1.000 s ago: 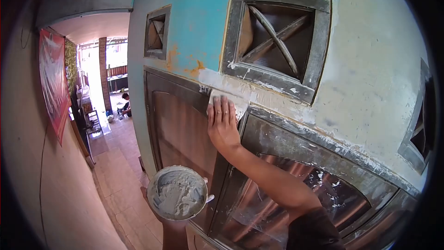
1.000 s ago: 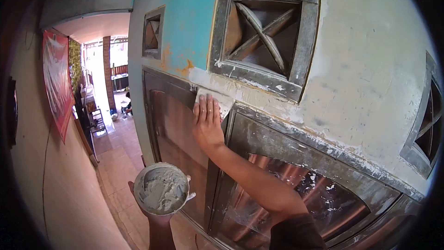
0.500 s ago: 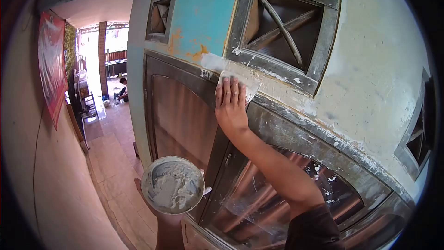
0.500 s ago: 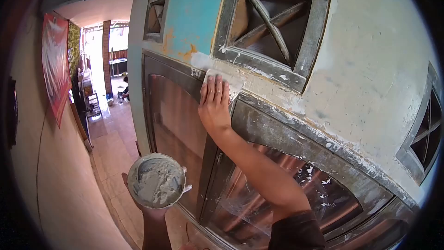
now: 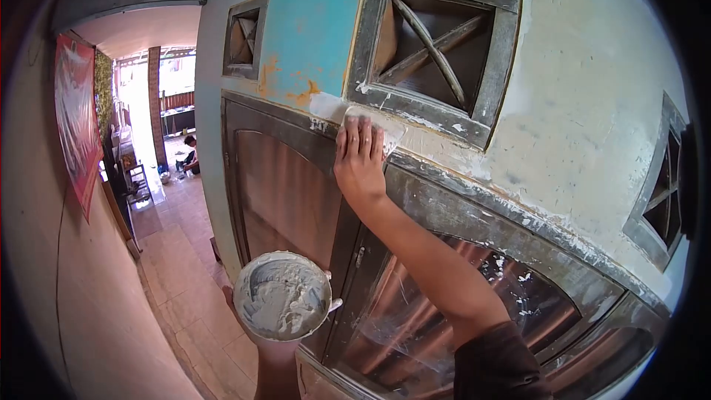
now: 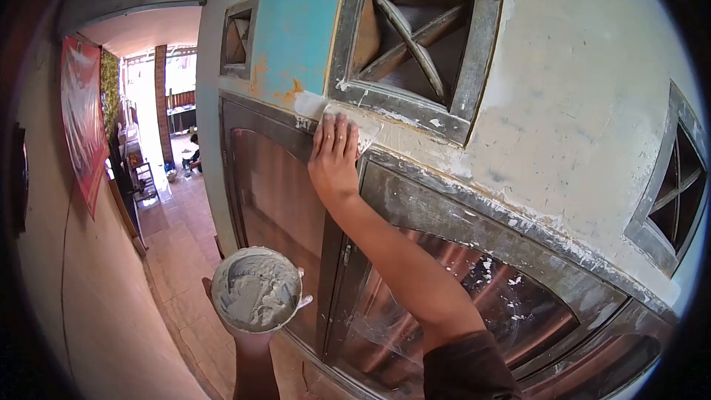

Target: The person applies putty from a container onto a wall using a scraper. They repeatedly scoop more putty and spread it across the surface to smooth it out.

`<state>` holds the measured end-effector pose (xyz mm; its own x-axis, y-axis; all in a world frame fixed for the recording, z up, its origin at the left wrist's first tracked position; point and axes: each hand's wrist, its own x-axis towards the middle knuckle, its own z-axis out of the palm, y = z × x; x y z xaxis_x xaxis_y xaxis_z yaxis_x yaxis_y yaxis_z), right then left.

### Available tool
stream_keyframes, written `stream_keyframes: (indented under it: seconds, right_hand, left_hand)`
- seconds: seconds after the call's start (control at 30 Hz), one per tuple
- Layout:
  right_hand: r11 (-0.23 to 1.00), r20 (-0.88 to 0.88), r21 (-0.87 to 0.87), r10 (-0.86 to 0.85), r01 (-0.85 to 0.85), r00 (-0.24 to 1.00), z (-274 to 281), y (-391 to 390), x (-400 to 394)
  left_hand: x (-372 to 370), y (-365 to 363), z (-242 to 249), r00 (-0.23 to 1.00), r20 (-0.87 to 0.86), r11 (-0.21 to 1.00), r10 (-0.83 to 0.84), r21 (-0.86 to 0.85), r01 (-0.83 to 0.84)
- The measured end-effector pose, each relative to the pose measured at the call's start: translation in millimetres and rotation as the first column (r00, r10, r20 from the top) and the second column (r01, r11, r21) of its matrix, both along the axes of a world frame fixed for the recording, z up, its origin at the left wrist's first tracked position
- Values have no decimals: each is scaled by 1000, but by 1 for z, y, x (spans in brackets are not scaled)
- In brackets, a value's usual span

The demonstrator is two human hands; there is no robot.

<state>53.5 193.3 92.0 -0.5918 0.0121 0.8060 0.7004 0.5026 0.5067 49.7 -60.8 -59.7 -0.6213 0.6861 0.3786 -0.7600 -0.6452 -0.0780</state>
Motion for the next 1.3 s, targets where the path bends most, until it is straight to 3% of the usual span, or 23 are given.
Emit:
stream_keyframes:
  seconds: [0.07, 0.2, 0.23, 0.27, 0.3, 0.33, 0.37, 0.47, 0.5, 0.53, 0.6, 0.7, 0.77, 0.8, 0.87, 0.93, 0.97, 1.1, 1.13, 1.17, 1.2, 1.27, 1.3]
  right_hand:
    - [996, -49, -71, -58, 54, 997, 6, 5, -2]
    - [996, -15, 12, -93, 93, 996, -29, 20, -1]
    - [997, 12, -13, -77, 78, 997, -33, 17, 1]
    - [997, 18, -12, -82, 82, 997, -35, 16, 2]
    - [998, 19, -9, -54, 54, 998, -31, 10, 4]
    - [1000, 20, -4, -24, 24, 1000, -25, 3, 5]
    - [999, 10, -13, 34, -34, 999, -14, -1, 4]
    - [1000, -41, -19, -11, 11, 999, 5, 11, 0]
    - [988, -30, -90, -125, 122, 992, 6, 12, 1]
    - [988, -36, -91, -129, 125, 991, 1, 18, 2]
    - [983, -7, 6, -184, 184, 983, -15, 22, 5]
    - [988, 32, -42, -148, 150, 988, -36, 18, 8]
    - [990, 38, -53, -129, 131, 991, -30, 6, 8]
    - [998, 47, -6, -69, 69, 996, -19, -1, 8]
    - [999, 57, 32, -8, 6, 998, -4, -2, 5]
    - [993, -4, -68, -95, 95, 995, 6, 9, 5]
    - [986, -10, 5, -168, 168, 986, 2, 18, 7]
    - [986, 39, 2, -165, 165, 985, -26, 23, 12]
    - [986, 42, -6, -166, 167, 985, -33, 15, 11]
    - [991, 50, -68, -115, 119, 992, -38, 8, 9]
    - [990, 51, -126, -62, 68, 997, -38, 3, 5]
    - [1000, 34, -28, -13, 14, 999, -26, 2, -1]
    - [1000, 28, 8, 23, -24, 999, -10, 1, -1]
  left_hand:
    - [-4, 0, -4, 973, -233, 995, 2, -96, -25]
    - [-4, 3, 0, 974, -223, 997, -41, -77, 24]
    - [2, -3, 14, 984, 85, 988, -154, 12, 153]
    - [6, -6, 20, 886, 371, 960, -279, 134, 246]
    - [3, -3, 10, 884, 373, 959, -283, 134, 250]
    - [-4, 3, -4, 990, 61, 992, -126, -15, 127]
    - [-8, 7, -17, 961, -276, 992, 12, -114, -45]
    - [-3, 6, -3, 969, -247, 984, 20, -169, -63]
    - [-6, 10, -7, 967, -255, 984, 14, -166, -58]
    - [-11, 13, -14, 965, -263, 985, 20, -159, -63]
    - [-17, 14, -22, 962, -271, 985, 24, -156, -69]
    - [-16, 8, -25, 937, -349, 987, 27, -140, -81]
    - [-16, 2, -17, 980, -187, 996, -68, -68, 56]
    - [-18, 4, -19, 980, -187, 997, -60, -64, 49]
    - [-24, 6, -27, 976, -212, 982, 53, -169, -90]
    - [-21, 4, -17, 954, -298, 987, 37, -141, -82]
    - [-20, 6, -12, 923, -384, 992, 27, -107, -73]
    - [-16, 11, -1, 913, -406, 999, -22, -38, 7]
    - [-6, 7, 14, 984, -32, 983, -175, 59, 176]
    - [-1, 4, 23, 881, 325, 934, -344, 215, 286]
    - [-1, 6, 20, 883, 320, 934, -343, 216, 285]
    - [-5, 18, 7, 963, -125, 935, -238, 238, 262]
    - [-9, 18, 5, 953, -286, 990, -106, 64, 129]
